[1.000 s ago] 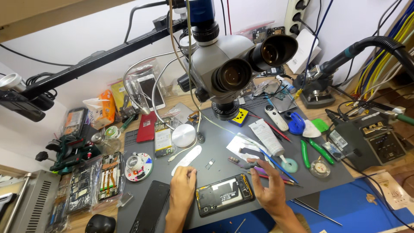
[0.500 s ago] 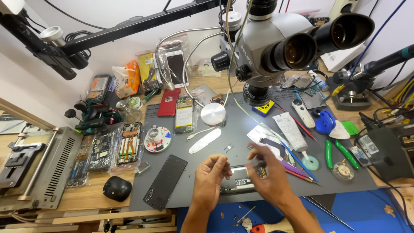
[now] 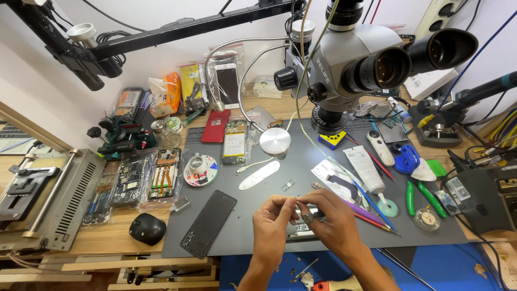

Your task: The person applies adhesive to a disassembled smartphone chassis using a syringe and then uses a small electric screwdriver to tighten screws on the device. The workspace is cluttered with various electronic components and tools.

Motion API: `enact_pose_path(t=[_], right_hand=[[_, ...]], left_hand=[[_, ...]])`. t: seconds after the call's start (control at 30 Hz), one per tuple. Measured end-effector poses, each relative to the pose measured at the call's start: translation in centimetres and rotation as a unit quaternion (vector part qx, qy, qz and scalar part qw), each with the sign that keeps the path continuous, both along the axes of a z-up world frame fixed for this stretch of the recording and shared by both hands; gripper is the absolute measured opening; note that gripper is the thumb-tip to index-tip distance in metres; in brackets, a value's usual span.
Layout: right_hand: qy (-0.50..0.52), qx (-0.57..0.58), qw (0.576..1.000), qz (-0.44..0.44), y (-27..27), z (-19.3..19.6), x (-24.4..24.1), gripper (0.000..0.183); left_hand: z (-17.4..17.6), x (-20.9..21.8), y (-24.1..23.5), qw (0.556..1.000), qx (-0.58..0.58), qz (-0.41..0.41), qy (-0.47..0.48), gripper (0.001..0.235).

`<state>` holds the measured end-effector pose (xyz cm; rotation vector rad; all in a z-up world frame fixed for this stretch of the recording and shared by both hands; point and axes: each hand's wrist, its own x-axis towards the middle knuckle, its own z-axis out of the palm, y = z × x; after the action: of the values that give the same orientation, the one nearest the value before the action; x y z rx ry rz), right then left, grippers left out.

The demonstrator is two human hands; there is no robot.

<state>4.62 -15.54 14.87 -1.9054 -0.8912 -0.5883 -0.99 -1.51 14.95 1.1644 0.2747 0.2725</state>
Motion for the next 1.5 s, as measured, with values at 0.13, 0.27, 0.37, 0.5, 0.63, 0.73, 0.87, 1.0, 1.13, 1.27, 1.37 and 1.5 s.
enact_pose_path(t=[0.13,0.27,0.37,0.5,0.63,0.73,0.87,1.0,1.13,1.27,1.37,1.5], right_hand=[[-0.005,0.010,1.000,-0.003,-0.3,0.0,0.2,0.004],[0.017,0.001,1.000,-0.007,-1.0,-0.1,0.4,0.003],[0.031,-0.004,0.999,0.005,-1.2,0.3,0.3,0.003],[0.012,-0.016,1.000,0.002,-1.3,0.3,0.4,0.002],[-0.017,-0.040,0.999,-0.016,-1.2,0.3,0.6,0.003],[-0.018,-0.051,0.998,-0.029,-1.1,0.2,0.6,0.006],[-0.034,-0.056,0.997,-0.046,-0.8,-0.1,0.7,0.004],[-0.057,-0.056,0.996,-0.035,-0.5,-0.4,1.1,0.006],[0.031,-0.024,0.999,-0.018,-0.5,-0.8,1.2,0.012],[0.133,0.037,0.990,0.016,-0.9,0.0,0.6,0.011],[0.167,0.040,0.985,0.009,-1.4,-0.6,0.8,0.009],[0.175,0.042,0.984,0.008,-1.3,-0.6,0.6,0.007]], left_hand=[[0.6,-0.1,-0.3,0.999,0.041,-0.008,0.009,0.014],[1.6,-0.3,-0.1,0.993,0.108,-0.041,0.013,0.013],[1.5,-0.2,0.4,0.963,0.258,-0.014,-0.070,0.009],[0.9,0.3,0.6,0.919,0.348,0.026,-0.185,0.007],[0.5,0.7,0.5,0.852,0.452,0.058,-0.257,0.008],[0.2,0.7,0.3,0.844,0.465,0.079,-0.254,0.007],[-0.2,0.9,0.1,0.905,0.395,0.067,-0.142,0.008],[1.4,1.0,-0.1,0.957,0.279,0.007,0.076,0.005],[0.1,1.7,0.1,0.989,0.115,-0.033,0.090,0.004],[-2.2,2.6,2.2,0.966,0.244,0.059,0.054,0.014],[-5.7,4.2,5.3,0.885,0.448,0.121,0.036,0.027],[-7.9,4.7,8.2,0.816,0.559,0.141,0.027,0.026]])
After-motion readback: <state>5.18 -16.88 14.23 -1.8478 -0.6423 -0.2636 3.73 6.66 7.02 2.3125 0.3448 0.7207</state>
